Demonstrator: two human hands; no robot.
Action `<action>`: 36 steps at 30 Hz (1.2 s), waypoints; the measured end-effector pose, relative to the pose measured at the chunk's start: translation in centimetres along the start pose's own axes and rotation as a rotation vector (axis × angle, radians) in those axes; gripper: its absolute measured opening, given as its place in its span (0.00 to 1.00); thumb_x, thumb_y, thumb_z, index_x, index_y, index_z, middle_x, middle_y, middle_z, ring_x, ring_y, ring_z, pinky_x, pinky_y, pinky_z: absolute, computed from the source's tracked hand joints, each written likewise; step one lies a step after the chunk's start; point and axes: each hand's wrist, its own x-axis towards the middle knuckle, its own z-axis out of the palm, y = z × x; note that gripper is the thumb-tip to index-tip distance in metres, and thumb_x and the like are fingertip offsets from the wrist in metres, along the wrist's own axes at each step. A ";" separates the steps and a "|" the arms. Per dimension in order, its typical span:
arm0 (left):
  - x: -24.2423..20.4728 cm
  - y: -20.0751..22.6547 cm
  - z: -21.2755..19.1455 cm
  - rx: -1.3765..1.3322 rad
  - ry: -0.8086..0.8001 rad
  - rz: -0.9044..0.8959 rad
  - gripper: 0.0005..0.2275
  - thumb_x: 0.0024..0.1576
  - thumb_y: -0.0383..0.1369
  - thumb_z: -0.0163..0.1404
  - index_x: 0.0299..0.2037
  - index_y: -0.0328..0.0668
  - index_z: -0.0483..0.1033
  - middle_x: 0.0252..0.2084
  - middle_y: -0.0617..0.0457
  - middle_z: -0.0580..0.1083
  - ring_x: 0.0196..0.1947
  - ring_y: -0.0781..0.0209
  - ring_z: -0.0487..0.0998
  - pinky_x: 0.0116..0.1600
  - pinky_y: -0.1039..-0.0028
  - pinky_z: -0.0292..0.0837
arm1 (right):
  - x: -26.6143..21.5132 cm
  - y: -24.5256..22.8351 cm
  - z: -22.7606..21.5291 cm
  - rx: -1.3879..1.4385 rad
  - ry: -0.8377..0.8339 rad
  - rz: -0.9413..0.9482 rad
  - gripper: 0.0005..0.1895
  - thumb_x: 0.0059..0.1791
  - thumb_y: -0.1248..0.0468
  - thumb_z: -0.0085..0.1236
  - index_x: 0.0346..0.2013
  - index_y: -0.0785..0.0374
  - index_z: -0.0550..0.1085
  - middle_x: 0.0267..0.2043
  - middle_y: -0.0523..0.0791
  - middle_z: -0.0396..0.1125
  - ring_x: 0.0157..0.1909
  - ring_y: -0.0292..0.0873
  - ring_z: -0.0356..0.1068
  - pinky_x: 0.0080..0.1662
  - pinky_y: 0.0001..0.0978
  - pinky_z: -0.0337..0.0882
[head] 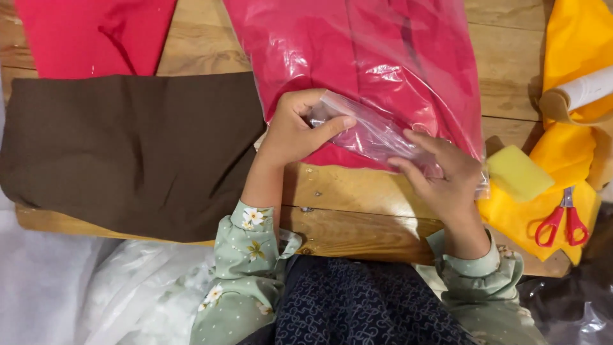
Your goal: Stuffing a red pillowcase with fiberfill, smoothing it out, and placing it into a plastic bag.
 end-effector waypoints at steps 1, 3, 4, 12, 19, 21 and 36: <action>-0.1 0.2 0.0 0.010 0.000 0.008 0.06 0.53 0.27 0.65 0.39 0.42 0.85 0.31 0.53 0.81 0.34 0.74 0.78 0.41 0.78 0.77 | 0.1 0.1 0.2 0.055 0.007 0.031 0.28 0.42 0.61 0.80 0.55 0.62 0.81 0.44 0.48 0.77 0.49 0.48 0.77 0.53 0.36 0.75; -0.1 0.3 -0.2 0.016 -0.001 0.022 0.05 0.54 0.27 0.65 0.39 0.41 0.84 0.31 0.52 0.81 0.36 0.73 0.78 0.43 0.76 0.77 | 0.3 0.1 0.1 0.105 0.017 0.058 0.27 0.42 0.63 0.81 0.55 0.62 0.81 0.42 0.48 0.77 0.49 0.45 0.77 0.54 0.36 0.74; -0.1 0.3 -0.3 0.030 -0.004 0.030 0.05 0.54 0.27 0.65 0.39 0.42 0.85 0.32 0.52 0.81 0.36 0.73 0.78 0.44 0.77 0.77 | 0.3 0.1 0.0 0.285 -0.033 0.188 0.29 0.42 0.69 0.77 0.57 0.65 0.78 0.37 0.49 0.76 0.43 0.42 0.76 0.50 0.32 0.75; -0.1 1.4 0.0 -0.032 -0.009 0.090 0.02 0.61 0.28 0.58 0.39 0.40 0.84 0.34 0.51 0.82 0.39 0.73 0.77 0.48 0.77 0.76 | -0.2 1.7 -0.4 0.543 -0.110 0.443 0.16 0.44 0.76 0.70 0.46 0.73 0.79 0.31 0.52 0.75 0.36 0.39 0.75 0.37 0.26 0.77; 0.2 0.6 0.5 -0.105 0.136 0.077 0.05 0.60 0.26 0.59 0.43 0.34 0.81 0.32 0.50 0.82 0.25 0.76 0.74 0.31 0.88 0.73 | -0.1 1.8 -0.4 0.454 -0.089 0.397 0.10 0.45 0.74 0.72 0.40 0.68 0.81 0.25 0.49 0.73 0.31 0.35 0.73 0.35 0.24 0.74; 0.3 0.6 0.4 -0.116 0.158 0.081 0.05 0.60 0.26 0.60 0.43 0.34 0.81 0.32 0.50 0.81 0.26 0.77 0.74 0.31 0.89 0.73 | 0.1 1.7 -0.4 0.435 -0.088 0.391 0.10 0.45 0.73 0.73 0.39 0.67 0.81 0.24 0.48 0.72 0.30 0.35 0.72 0.34 0.24 0.74; 0.2 0.3 0.1 -0.118 0.171 0.110 0.03 0.60 0.26 0.59 0.39 0.34 0.80 0.29 0.53 0.78 0.29 0.77 0.71 0.29 0.90 0.71 | 0.3 1.3 -0.3 0.401 -0.075 0.367 0.09 0.44 0.73 0.73 0.37 0.66 0.82 0.22 0.48 0.71 0.29 0.35 0.71 0.34 0.24 0.72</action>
